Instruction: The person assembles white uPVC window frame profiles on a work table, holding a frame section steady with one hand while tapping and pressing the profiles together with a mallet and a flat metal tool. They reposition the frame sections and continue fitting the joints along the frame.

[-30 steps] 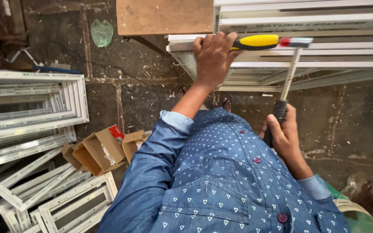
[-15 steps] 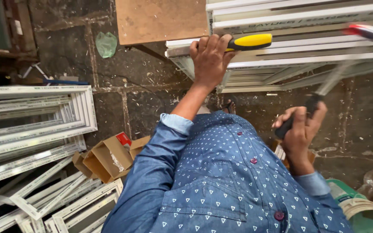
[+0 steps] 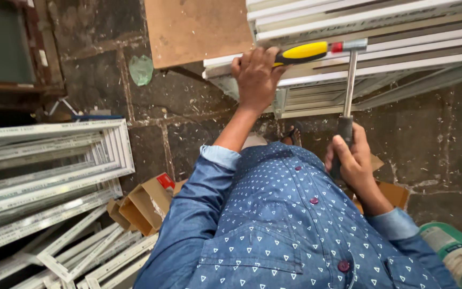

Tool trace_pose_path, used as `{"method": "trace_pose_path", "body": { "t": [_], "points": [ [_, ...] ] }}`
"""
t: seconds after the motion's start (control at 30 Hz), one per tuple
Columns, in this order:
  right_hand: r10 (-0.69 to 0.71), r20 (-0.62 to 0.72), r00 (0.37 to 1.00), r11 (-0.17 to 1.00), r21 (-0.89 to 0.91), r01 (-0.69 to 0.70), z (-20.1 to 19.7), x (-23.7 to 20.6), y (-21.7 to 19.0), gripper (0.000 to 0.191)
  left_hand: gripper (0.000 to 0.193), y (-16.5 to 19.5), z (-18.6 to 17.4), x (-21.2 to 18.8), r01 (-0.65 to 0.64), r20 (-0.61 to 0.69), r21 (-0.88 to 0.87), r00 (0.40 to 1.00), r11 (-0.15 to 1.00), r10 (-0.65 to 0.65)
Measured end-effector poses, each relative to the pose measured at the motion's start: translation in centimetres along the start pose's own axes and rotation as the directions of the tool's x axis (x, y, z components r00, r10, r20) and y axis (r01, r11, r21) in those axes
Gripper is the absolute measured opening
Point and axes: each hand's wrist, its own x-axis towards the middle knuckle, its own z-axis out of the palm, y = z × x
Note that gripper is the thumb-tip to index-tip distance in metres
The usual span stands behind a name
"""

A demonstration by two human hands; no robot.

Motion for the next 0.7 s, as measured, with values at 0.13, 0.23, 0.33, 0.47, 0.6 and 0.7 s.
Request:
{"method": "trace_pose_path", "body": {
  "t": [0.13, 0.23, 0.33, 0.47, 0.6, 0.7],
  "points": [
    [0.058, -0.158, 0.986, 0.995, 0.087, -0.045, -0.6, -0.2, -0.3, 0.029, 0.045, -0.2, -0.2, 0.3, -0.008, 0.022, -0.037, 1.000, 0.999, 0.009],
    [-0.097, -0.339, 0.936, 0.937, 0.285, 0.201, -0.1, 0.3, 0.1, 0.036, 0.046, -0.3, -0.4, 0.2, 0.001, 0.009, -0.035, 1.000, 0.999, -0.001],
    [0.051, 0.138, 0.989, 0.946, -0.324, -0.004, -0.1, 1.0, -0.4, 0.035, 0.045, -0.5, -0.4, 0.5, 0.010, 0.026, -0.005, 1.000, 1.000, -0.010],
    [0.036, -0.027, 0.999, 0.998, -0.044, -0.038, -0.2, 1.0, -1.7, 0.032, 0.045, -0.6, -0.1, 0.6, -0.009, 0.004, -0.004, 1.000, 1.000, 0.009],
    [-0.209, -0.198, 0.958, 0.977, 0.001, 0.213, 1.1, 1.1, -1.6, 0.027, 0.044, -0.8, 0.0, 0.5, 0.015, 0.049, -0.035, 0.999, 0.999, -0.013],
    [0.035, 0.016, 0.999, 0.975, -0.220, -0.031, 1.2, 1.5, -1.1, 0.031, 0.045, -0.9, 0.0, 0.8, 0.013, -0.005, -0.025, 1.000, 1.000, -0.013]
  ]
}}
